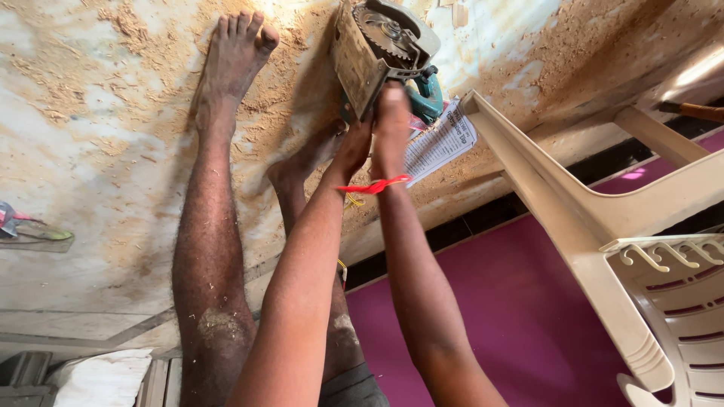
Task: The person uses a circular saw to cut a small wooden piece and then uses the same tool to cut through the frame of a wooden structure while sitting on a sawdust-covered floor.
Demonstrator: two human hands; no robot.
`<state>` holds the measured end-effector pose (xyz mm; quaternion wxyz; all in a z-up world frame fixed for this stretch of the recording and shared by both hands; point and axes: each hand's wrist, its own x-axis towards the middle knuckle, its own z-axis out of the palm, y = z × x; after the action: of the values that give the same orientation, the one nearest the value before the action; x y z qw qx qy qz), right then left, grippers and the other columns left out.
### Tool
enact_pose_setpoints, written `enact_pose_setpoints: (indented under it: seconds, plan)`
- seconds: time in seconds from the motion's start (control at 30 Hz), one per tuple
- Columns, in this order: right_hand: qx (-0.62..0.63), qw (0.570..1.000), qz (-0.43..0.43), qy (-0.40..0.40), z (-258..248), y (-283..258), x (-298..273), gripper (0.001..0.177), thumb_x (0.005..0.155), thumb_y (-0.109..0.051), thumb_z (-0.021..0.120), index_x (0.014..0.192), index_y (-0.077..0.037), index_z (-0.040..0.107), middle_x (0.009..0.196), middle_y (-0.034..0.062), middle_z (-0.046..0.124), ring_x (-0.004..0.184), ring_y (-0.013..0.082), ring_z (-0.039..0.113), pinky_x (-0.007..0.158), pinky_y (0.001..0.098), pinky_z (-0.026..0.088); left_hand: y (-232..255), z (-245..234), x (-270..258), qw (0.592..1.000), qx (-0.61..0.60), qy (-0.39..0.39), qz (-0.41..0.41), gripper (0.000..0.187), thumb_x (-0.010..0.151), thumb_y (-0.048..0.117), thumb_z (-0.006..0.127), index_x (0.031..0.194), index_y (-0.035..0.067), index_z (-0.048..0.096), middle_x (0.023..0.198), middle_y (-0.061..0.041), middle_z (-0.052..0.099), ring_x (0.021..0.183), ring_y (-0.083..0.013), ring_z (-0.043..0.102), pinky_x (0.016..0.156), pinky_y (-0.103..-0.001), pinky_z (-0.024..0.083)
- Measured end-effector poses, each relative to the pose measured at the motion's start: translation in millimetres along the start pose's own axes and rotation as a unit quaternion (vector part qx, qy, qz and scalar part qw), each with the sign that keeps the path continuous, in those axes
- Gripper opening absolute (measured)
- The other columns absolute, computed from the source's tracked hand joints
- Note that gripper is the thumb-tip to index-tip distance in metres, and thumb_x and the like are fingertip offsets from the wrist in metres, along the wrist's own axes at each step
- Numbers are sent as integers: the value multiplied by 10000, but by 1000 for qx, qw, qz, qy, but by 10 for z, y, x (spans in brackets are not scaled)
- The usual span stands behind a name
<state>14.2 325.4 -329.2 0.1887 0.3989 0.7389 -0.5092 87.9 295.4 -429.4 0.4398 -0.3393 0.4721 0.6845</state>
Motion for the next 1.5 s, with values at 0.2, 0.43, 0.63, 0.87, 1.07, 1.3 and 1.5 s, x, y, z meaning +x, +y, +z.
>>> enact_pose_setpoints:
  seconds: [0.2, 0.43, 0.63, 0.87, 1.07, 1.3, 1.5]
  plan:
    - [-346, 920, -156, 92, -748, -225, 573, 420, 1027, -213, 591, 1392, -11, 543, 1240, 174, 675, 1129, 282, 665, 979, 411, 565, 254, -11, -304, 993, 47, 108, -17, 1076, 953, 663, 522, 1639, 67, -55, 1687, -278, -17, 1554, -462, 96, 1242, -561, 169]
    - [-437, 854, -273, -79, -1019, -421, 790, 308, 1017, -177, 727, 1264, -6, 659, 1115, 169, 687, 1018, 321, 699, 887, 445, 554, 514, 8, -617, 926, 198, 222, 231, 1058, 978, 631, 588, 1650, 77, -12, 1711, -273, 32, 1578, -441, 181, 1273, -566, 258]
    - [-506, 807, -274, -133, -984, -723, 770, 295, 1043, -248, 724, 1188, -6, 636, 1100, 207, 653, 980, 408, 642, 814, 480, 514, 607, 220, -333, 933, 206, 226, 190, 919, 1051, 721, 214, 1689, 73, 84, 1783, -204, 110, 1681, -382, 201, 1373, -575, 167]
    - [-500, 816, -255, -137, -979, -716, 740, 294, 1057, -253, 710, 1179, -10, 599, 1100, 205, 636, 984, 415, 631, 819, 492, 513, 100, -124, 228, 924, 59, 341, 166, 859, 1104, 665, 126, 1665, 43, -63, 1760, -211, -37, 1648, -387, 58, 1344, -526, 131]
    - [-523, 782, -308, -142, -994, -654, 817, 391, 1008, -306, 751, 1144, 18, 579, 1077, 199, 632, 944, 393, 633, 775, 487, 515, 276, 19, -59, 963, 6, 219, 158, 757, 1118, 566, 129, 1664, 57, 2, 1748, -180, -38, 1627, -338, 36, 1318, -498, 165]
    - [-552, 791, -233, -128, -1130, -59, 1315, 560, 1189, -449, 413, 913, -34, 666, 823, 155, 643, 743, 294, 591, 711, 423, 466, 422, -239, -941, 955, 25, 284, 85, 734, 1090, 558, 135, 1583, 71, 379, 1697, -230, 264, 1578, -342, 246, 1276, -487, 207]
    - [-307, 941, 42, -137, -1223, 93, 1856, 586, 1125, -484, 431, 851, -41, 701, 724, 67, 668, 636, 177, 596, 626, 373, 461, 215, -777, -1271, 973, 11, 231, 9, 584, 1133, 467, 362, 1261, 3, 691, 1123, -261, 707, 1066, -371, 678, 960, -461, 556]
